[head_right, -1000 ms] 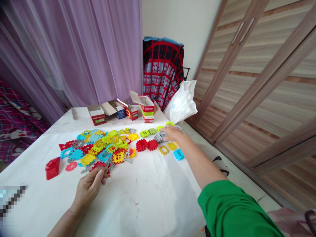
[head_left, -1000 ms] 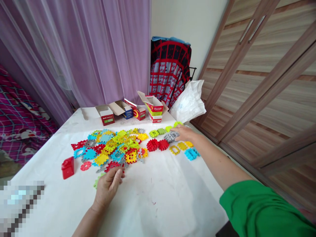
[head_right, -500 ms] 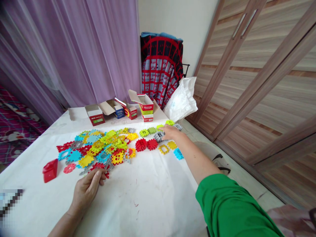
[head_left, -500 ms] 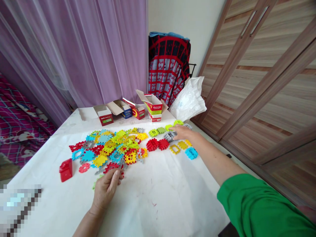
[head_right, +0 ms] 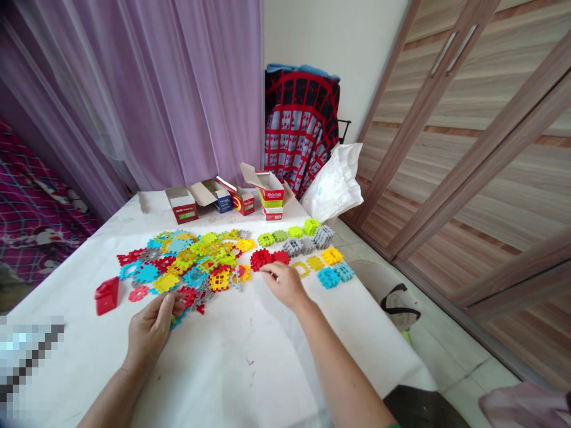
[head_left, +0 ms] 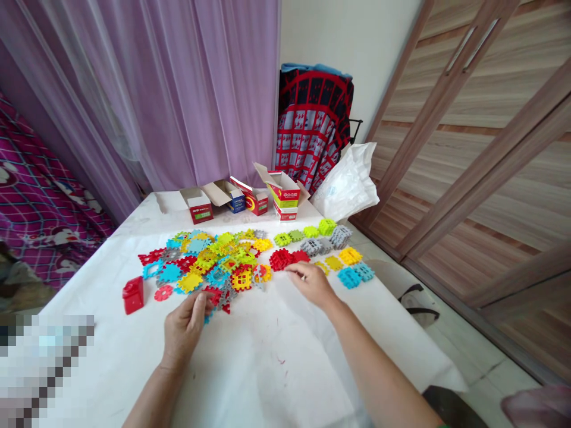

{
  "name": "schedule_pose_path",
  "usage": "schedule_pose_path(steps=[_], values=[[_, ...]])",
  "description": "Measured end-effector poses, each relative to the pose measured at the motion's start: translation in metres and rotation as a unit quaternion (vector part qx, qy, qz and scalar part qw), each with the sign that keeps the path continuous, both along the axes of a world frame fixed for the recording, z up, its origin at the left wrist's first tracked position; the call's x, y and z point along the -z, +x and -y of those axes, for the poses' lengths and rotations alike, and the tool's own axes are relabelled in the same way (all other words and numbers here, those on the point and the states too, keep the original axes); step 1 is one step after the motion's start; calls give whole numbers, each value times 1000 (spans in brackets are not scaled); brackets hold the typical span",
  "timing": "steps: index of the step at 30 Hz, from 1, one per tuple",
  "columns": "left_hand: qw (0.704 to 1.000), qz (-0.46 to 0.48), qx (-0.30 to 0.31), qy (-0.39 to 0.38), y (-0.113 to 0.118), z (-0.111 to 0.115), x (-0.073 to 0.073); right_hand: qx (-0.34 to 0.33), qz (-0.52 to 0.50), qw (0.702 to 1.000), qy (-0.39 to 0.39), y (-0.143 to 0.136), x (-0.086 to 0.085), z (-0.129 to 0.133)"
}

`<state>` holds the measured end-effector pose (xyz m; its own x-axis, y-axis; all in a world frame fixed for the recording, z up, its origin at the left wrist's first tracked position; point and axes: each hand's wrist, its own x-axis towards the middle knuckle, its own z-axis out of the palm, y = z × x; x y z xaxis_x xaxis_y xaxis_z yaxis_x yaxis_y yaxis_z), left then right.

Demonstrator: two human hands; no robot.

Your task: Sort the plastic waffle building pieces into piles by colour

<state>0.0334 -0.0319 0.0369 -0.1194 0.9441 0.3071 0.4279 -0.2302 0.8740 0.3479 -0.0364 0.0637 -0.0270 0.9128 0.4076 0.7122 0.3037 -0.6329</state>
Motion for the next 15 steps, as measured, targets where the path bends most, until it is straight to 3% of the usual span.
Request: schedule_pose_path(steps=[3, 6, 10, 15], values=[[999, -14, -48, 4, -6, -3, -4, -52, -24, 998, 9, -49, 17, 12], [996, -34, -80, 6, -10, -8, -6, -87, -11, 996, 12, -85, 18, 12], [993, -4, -118, 9, -13, -14, -4, -120, 17, 993, 10, -120, 18, 6], [987, 85, -134, -21, -15, -18, -1, -139, 11, 990, 12, -148, 37, 12]])
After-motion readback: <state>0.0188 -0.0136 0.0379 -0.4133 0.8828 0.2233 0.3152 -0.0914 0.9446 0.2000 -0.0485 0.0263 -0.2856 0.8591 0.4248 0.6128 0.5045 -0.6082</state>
